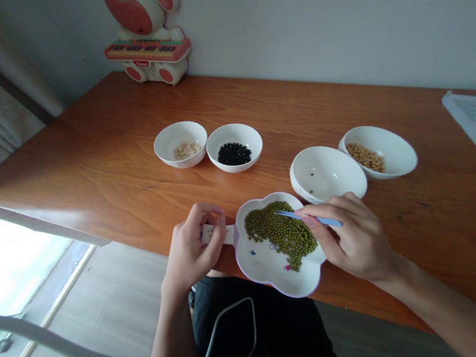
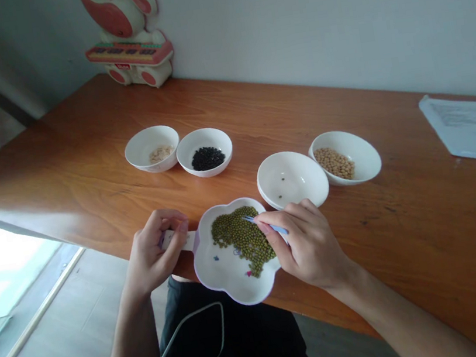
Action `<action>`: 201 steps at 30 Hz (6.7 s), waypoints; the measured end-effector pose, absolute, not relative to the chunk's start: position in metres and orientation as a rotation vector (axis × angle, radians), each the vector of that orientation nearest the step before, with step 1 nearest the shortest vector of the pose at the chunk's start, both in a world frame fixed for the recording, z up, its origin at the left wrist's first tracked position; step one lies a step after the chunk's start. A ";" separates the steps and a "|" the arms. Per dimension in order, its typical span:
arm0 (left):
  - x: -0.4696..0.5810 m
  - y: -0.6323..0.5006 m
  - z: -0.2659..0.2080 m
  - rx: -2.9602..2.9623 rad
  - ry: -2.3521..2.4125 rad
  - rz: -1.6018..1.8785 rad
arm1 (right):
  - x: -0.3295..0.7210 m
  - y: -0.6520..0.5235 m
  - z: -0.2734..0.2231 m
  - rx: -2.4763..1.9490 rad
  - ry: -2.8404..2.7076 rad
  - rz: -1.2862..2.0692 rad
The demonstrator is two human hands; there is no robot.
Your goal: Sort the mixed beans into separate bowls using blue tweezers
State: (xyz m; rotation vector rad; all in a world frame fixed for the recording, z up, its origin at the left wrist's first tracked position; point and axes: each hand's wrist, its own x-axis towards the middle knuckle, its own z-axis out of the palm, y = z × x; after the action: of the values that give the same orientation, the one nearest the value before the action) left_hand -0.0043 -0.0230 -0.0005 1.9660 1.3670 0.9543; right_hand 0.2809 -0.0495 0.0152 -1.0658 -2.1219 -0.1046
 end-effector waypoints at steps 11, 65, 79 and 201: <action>-0.006 -0.022 -0.002 1.979 1.368 0.952 | 0.315 -0.058 0.018 -1.024 -1.896 -0.233; -0.002 -0.026 -0.003 1.994 1.537 1.045 | 0.305 -0.037 0.009 -1.155 -1.578 0.140; -0.004 -0.027 -0.005 1.982 1.521 1.035 | 0.292 -0.048 0.032 -1.066 -1.967 -0.010; -0.003 -0.022 0.000 1.907 1.467 1.028 | 0.295 -0.056 0.011 -1.012 -2.138 -0.083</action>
State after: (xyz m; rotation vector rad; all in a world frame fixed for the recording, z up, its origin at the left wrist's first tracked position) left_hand -0.0035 -0.0215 -0.0004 1.9065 1.4670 1.0276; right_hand 0.2949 -0.0556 0.0109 -1.0119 -2.1376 -0.0827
